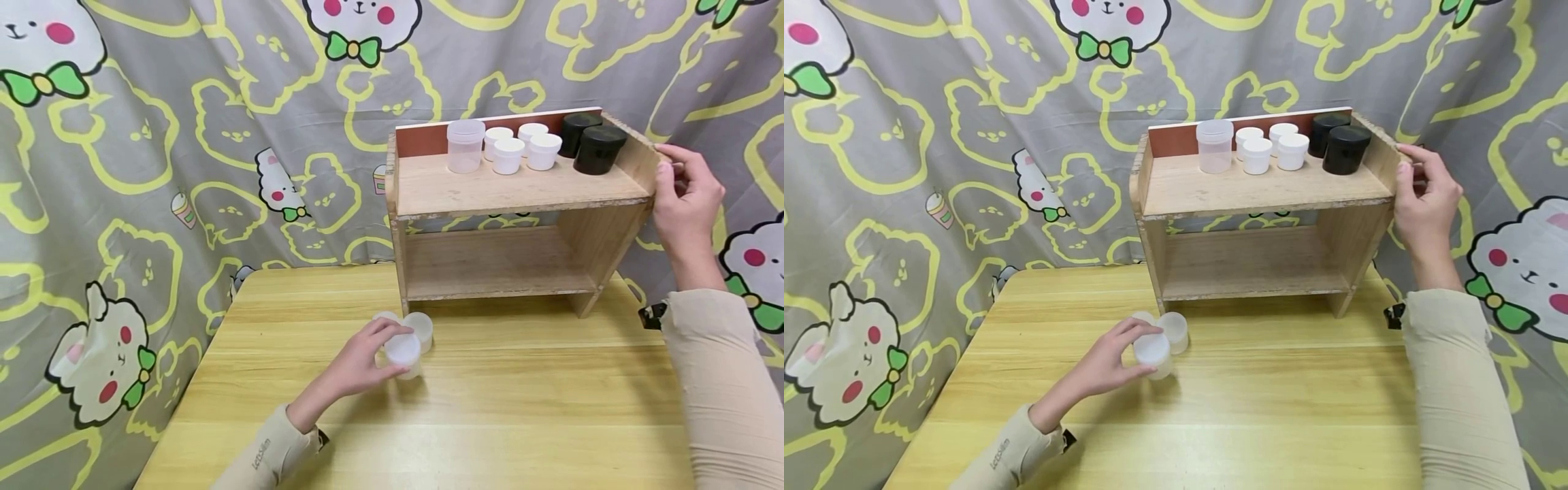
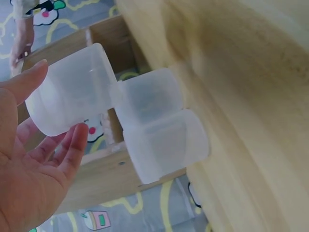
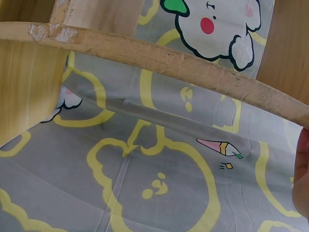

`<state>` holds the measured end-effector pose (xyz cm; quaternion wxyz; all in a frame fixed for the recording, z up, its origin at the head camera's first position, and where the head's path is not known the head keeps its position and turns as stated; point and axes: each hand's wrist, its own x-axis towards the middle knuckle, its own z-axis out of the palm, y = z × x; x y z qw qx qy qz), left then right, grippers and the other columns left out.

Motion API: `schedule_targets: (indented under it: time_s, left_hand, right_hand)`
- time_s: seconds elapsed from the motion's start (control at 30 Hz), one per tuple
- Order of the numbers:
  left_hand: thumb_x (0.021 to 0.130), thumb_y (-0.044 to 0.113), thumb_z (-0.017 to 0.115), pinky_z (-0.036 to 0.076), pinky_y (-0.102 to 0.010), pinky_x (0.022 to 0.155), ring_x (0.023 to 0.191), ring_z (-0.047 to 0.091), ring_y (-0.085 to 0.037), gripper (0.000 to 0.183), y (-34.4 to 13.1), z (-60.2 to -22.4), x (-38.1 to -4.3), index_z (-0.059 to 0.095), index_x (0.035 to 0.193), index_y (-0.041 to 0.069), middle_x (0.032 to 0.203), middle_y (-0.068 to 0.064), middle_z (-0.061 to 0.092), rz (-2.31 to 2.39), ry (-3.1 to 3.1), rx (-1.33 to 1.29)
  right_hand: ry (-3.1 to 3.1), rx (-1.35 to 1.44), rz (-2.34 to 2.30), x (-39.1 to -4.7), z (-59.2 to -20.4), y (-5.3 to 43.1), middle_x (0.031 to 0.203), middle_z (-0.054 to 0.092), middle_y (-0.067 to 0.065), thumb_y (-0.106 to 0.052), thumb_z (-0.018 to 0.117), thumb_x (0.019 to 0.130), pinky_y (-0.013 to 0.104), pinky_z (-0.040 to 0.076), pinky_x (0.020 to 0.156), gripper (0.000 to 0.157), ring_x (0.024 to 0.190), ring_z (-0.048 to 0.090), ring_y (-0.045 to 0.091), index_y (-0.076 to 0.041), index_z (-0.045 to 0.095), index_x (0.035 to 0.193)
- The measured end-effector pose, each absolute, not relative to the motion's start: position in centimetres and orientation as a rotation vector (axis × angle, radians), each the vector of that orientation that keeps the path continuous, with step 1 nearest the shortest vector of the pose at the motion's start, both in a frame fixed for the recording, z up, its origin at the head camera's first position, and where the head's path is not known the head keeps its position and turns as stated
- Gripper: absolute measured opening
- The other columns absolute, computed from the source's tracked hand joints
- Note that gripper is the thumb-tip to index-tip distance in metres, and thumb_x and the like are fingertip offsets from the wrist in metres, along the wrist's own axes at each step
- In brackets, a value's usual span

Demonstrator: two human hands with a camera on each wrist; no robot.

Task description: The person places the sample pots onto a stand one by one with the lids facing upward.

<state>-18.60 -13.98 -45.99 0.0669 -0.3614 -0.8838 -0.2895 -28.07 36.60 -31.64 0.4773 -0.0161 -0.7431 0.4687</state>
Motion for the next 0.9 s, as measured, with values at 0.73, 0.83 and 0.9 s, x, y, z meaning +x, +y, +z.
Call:
schedule_targets:
  time_s: [0.73,0.83,0.9]
  left_hand:
    - [0.090,0.033,0.080,0.057,-0.038,0.090,0.117,0.063,-0.020,0.056,-12.8,-42.0,-19.6,0.061,0.141,0.019,0.131,-0.004,0.061,-0.870,-2.542,-1.135]
    - [0.091,0.032,0.080,0.058,-0.037,0.089,0.117,0.062,-0.020,0.056,-12.6,-41.4,-19.8,0.061,0.141,0.019,0.132,-0.004,0.061,-0.886,-2.528,-1.128]
    - [0.091,0.032,0.080,0.058,-0.036,0.087,0.116,0.062,-0.021,0.056,-12.4,-40.9,-19.9,0.061,0.142,0.019,0.133,-0.005,0.060,-0.902,-2.512,-1.130]
  right_hand:
    - [-1.843,-0.058,1.132,-28.9,-32.6,37.8,0.086,0.057,-0.025,-0.025,0.057,0.101,0.014,0.041,0.073,0.031,0.077,0.053,-0.005,-0.027,0.075,0.127]
    - [-1.844,-0.059,1.132,-29.0,-32.5,37.8,0.086,0.057,-0.025,-0.025,0.057,0.102,0.014,0.041,0.074,0.031,0.077,0.053,-0.005,-0.027,0.074,0.127]
    - [-1.839,-0.052,1.130,-29.0,-32.4,37.7,0.086,0.057,-0.025,-0.025,0.057,0.102,0.014,0.041,0.074,0.031,0.077,0.053,-0.005,-0.027,0.075,0.127]
